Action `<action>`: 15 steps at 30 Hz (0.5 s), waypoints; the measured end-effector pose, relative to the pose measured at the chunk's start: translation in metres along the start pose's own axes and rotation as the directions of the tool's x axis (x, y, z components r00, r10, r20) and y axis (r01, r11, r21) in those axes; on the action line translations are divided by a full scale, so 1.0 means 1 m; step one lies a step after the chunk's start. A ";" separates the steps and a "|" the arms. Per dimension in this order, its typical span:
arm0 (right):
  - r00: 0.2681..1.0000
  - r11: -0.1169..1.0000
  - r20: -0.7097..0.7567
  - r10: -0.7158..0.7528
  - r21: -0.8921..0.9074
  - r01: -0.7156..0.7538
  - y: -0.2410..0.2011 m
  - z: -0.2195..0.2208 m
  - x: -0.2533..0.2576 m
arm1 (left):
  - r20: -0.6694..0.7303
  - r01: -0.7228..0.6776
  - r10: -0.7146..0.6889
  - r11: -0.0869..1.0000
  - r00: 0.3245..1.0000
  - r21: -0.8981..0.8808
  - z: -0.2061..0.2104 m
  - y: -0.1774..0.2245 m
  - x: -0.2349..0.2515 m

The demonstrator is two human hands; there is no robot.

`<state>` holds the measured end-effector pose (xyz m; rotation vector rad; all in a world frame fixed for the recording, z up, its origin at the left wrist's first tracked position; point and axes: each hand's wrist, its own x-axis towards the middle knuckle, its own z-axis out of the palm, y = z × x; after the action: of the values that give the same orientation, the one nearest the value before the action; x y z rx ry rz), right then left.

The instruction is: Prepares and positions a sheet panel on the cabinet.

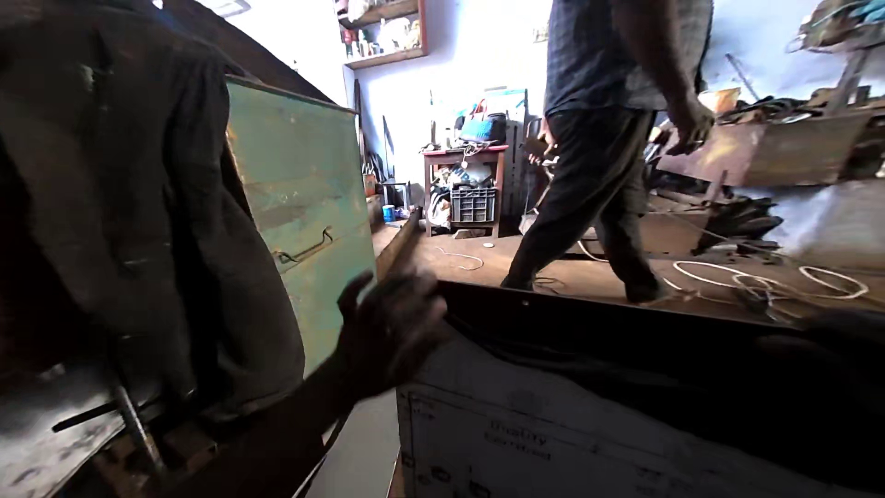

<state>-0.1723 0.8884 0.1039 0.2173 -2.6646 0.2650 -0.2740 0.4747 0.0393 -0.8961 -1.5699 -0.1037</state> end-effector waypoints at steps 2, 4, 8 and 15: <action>0.985 0.994 -0.140 -0.105 0.015 0.108 -0.001 0.007 0.002 | 0.123 -0.076 0.089 0.991 0.988 -0.110 0.008 -0.026 0.004; 0.939 0.969 -0.256 -0.228 0.035 0.245 0.032 0.022 0.007 | 0.166 -0.150 0.185 0.968 0.969 -0.203 0.015 -0.040 0.006; 0.879 0.950 -0.362 -0.310 -0.080 0.302 0.108 0.061 0.023 | 0.005 -0.157 0.163 0.955 0.987 -0.250 0.026 -0.037 0.005; 0.820 0.912 -0.419 -0.390 -0.050 0.408 0.063 0.043 0.034 | -0.153 0.103 -0.118 0.990 0.981 -0.100 0.046 0.010 -0.017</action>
<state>-0.2323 0.9358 0.0719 0.6481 -2.1207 0.2026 -0.3066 0.4986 0.0093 -0.8505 -1.4748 -0.3216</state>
